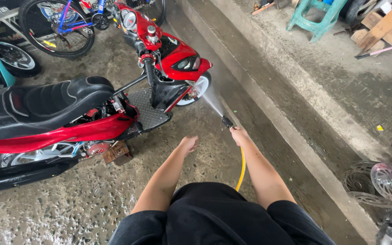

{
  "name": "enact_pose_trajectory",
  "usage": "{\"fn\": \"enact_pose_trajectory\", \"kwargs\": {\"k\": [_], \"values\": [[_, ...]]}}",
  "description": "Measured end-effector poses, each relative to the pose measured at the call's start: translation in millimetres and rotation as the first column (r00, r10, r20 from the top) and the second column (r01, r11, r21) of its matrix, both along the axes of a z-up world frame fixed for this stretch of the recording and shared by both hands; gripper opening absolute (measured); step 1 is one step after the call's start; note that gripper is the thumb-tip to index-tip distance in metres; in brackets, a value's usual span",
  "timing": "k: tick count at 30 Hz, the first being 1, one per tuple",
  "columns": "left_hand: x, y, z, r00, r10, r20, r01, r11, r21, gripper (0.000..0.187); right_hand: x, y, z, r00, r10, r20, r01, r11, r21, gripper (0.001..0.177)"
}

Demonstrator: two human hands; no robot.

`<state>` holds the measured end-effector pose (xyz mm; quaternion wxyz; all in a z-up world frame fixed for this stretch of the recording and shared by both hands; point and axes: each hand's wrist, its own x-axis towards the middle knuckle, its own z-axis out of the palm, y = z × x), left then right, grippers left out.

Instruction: The person washes several motorcycles by hand and with a water hose, spraying down the wheels, engines, and fairings.

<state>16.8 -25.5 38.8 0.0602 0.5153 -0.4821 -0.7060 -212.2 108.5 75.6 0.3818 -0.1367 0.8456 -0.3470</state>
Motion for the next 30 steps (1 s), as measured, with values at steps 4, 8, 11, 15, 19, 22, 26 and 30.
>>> {"fn": "enact_pose_trajectory", "kwargs": {"k": [4,8,11,15,19,22,26,30], "values": [[4.3,-1.9,-2.4,0.999,-0.045,0.024,0.045,0.999,-0.015,0.029,-1.4,0.2,-0.9,0.992,-0.114,0.047,0.116,0.992,-0.039,0.033],[3.1,-1.8,-6.5,0.997,-0.047,0.061,0.048,0.999,-0.020,0.032,1.1,-0.9,-4.7,0.998,-0.043,0.054,0.045,0.999,-0.024,0.033],[2.0,-3.5,-8.2,0.997,-0.049,0.066,0.052,0.998,-0.040,0.033,1.0,-2.1,-5.8,0.996,-0.082,0.047,0.085,0.995,-0.061,0.033],[2.2,-2.3,-12.5,0.998,-0.016,0.062,0.018,1.000,-0.026,0.028,-1.3,-0.5,-7.3,0.998,-0.054,0.042,0.054,0.999,-0.001,0.030],[2.4,-1.2,-17.2,1.000,-0.017,-0.017,0.017,0.999,-0.040,0.026,-3.6,5.2,-8.7,1.000,0.003,0.023,-0.002,0.999,-0.043,0.034],[6.6,0.8,-23.4,0.999,-0.043,-0.025,0.042,0.998,-0.042,0.025,-6.8,12.6,-15.4,0.993,-0.104,-0.061,0.102,0.994,-0.032,0.035],[10.4,4.5,-26.8,0.998,-0.050,-0.038,0.050,0.999,-0.021,0.018,-8.2,13.5,-25.6,0.979,-0.123,-0.162,0.116,0.992,-0.047,0.036],[15.3,11.9,-26.7,1.000,-0.015,0.019,0.016,1.000,-0.022,0.018,-1.1,19.6,-24.8,0.996,0.046,0.074,-0.052,0.995,0.080,0.036]]}}
